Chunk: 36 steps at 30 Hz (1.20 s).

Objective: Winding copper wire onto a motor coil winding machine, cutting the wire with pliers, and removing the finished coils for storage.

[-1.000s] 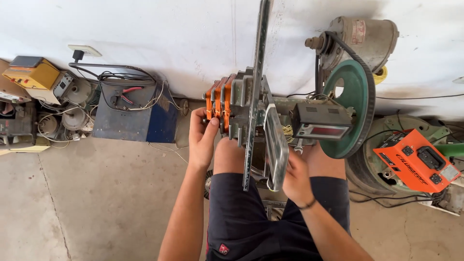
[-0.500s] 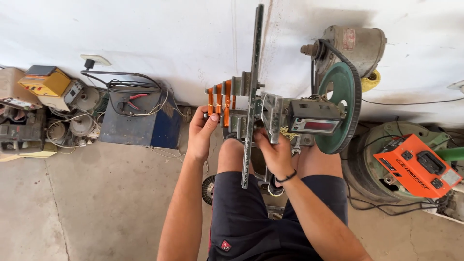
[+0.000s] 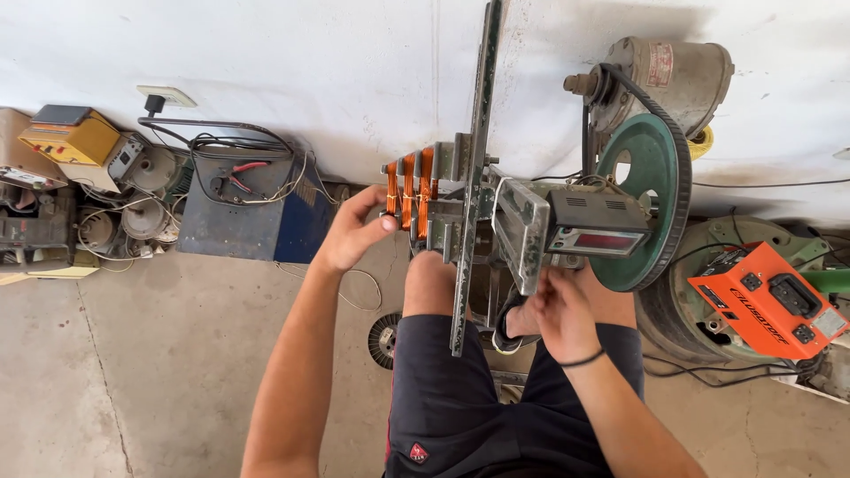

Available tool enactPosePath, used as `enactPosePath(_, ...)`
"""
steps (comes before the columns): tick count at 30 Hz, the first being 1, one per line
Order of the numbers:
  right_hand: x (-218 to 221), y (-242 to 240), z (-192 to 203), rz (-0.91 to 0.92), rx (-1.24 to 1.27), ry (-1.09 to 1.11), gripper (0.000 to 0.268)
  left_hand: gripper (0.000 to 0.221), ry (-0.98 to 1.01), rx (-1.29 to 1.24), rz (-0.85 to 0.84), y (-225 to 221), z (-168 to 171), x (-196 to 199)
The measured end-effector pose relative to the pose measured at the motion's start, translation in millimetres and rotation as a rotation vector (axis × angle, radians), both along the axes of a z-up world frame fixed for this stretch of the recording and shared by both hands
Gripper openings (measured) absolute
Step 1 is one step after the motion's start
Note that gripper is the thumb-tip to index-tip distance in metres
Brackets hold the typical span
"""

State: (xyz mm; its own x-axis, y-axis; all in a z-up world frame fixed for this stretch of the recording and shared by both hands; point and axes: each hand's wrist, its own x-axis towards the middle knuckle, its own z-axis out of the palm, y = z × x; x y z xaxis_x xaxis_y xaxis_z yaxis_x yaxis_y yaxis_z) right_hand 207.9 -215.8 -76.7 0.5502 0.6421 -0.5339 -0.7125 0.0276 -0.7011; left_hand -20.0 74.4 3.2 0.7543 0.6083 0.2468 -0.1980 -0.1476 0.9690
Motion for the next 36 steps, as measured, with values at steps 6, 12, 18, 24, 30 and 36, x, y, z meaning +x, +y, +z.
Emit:
enactPosePath(6, -7, -70, -34, 0.205, -0.233, -0.037, 0.012, 0.039, 0.322, 0.074, 0.165, 3, 25, -43)
enactPosePath(12, -21, -50, -12, 0.584, -0.237, -0.263, 0.017, 0.048, 0.451, 0.737, 0.202, -19, 112, -67)
enactPosePath(18, -27, -46, -27, 0.78, -0.307, -0.296, 0.017, 0.036, 0.468, 0.497, 0.075, -48, 181, -108)
enactPosePath(24, -28, -51, -31, 0.839, -0.348, -0.321, 0.013, 0.023, 0.353, 0.497, 0.46, -37, 198, -167)
enactPosePath(30, -32, -43, -12, 0.974, -0.356, -0.531, 0.021, 0.037, 0.646, 0.832, 0.374, -38, 204, -142)
enactPosePath(36, -39, -44, -1, 0.948, -0.313, -0.651, 0.02, 0.054, 0.822, 0.85, 0.187, -33, 131, -102)
